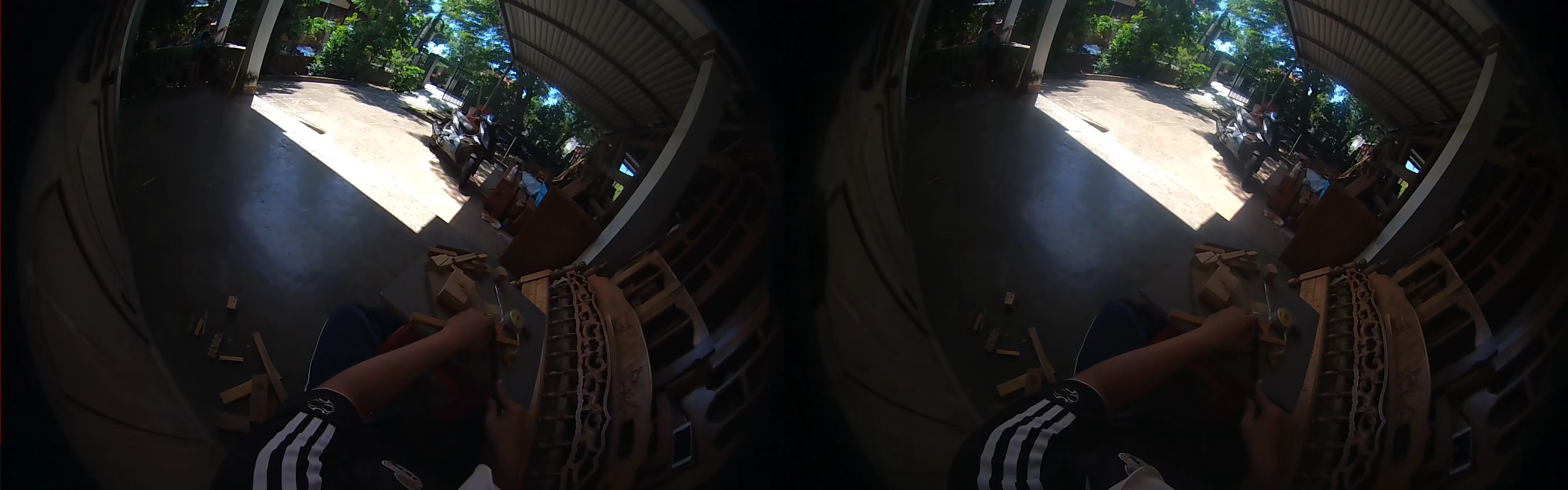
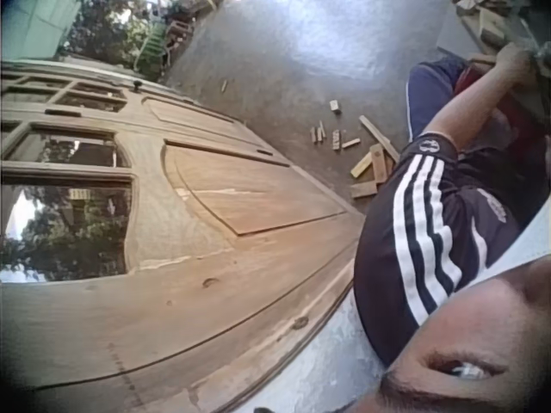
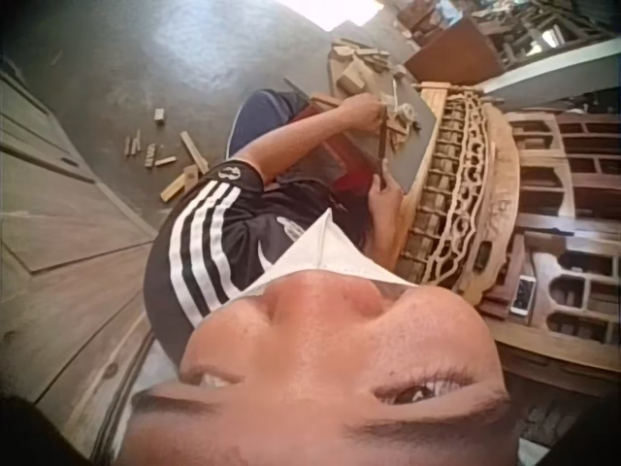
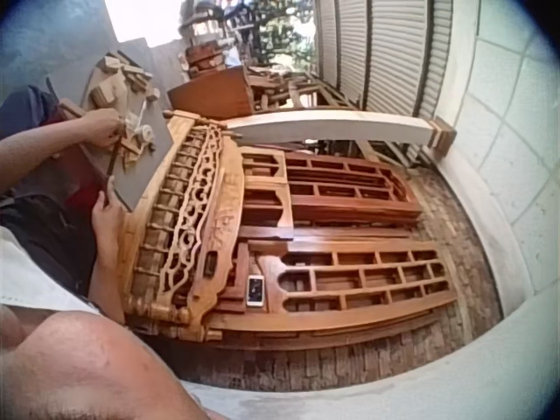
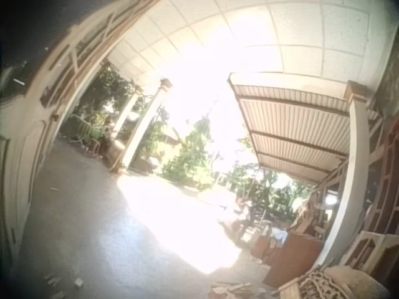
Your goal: Marking measurements on a wood piece and cutting it with a hand saw.
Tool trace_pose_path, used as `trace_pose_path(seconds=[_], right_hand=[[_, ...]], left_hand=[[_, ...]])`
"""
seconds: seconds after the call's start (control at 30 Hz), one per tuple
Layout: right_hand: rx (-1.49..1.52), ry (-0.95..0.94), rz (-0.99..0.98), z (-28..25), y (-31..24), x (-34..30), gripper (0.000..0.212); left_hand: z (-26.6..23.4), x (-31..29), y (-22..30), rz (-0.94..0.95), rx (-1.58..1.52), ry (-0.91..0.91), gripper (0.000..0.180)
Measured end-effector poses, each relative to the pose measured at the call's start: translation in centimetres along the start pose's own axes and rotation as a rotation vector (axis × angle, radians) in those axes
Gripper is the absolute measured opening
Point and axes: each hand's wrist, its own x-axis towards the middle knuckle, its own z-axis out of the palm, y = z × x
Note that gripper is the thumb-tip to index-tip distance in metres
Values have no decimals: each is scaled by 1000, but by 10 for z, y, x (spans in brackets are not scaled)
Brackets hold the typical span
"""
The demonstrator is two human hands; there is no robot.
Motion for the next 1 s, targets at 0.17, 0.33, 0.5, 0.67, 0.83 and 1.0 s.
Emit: trace_pose_path(seconds=[0.17, 0.33, 0.5, 0.67, 0.83, 1.0], right_hand=[[261, 76, -150, 51, 38, 80, 49], [247, 89, -162, 58, 18, 101, 50], [168, 49, -52, 37, 25, 34, 51], [110, 91, -119, 21, 37, 5, 51], [289, 62, -165, 55, 40, 88, 50], [241, 70, -121, 57, 23, 85, 48]], left_hand=[[-10, 6, 1, 47, -49, -81, 26], [-9, 2, 1, -29, -18, -52, 25], [0, 4, 4, -26, -15, 25, 26], [-13, 2, 13, -28, -45, -67, 27], [-4, 10, -5, 12, -95, -100, 25], [-11, 9, -4, -42, -51, -114, 25]])
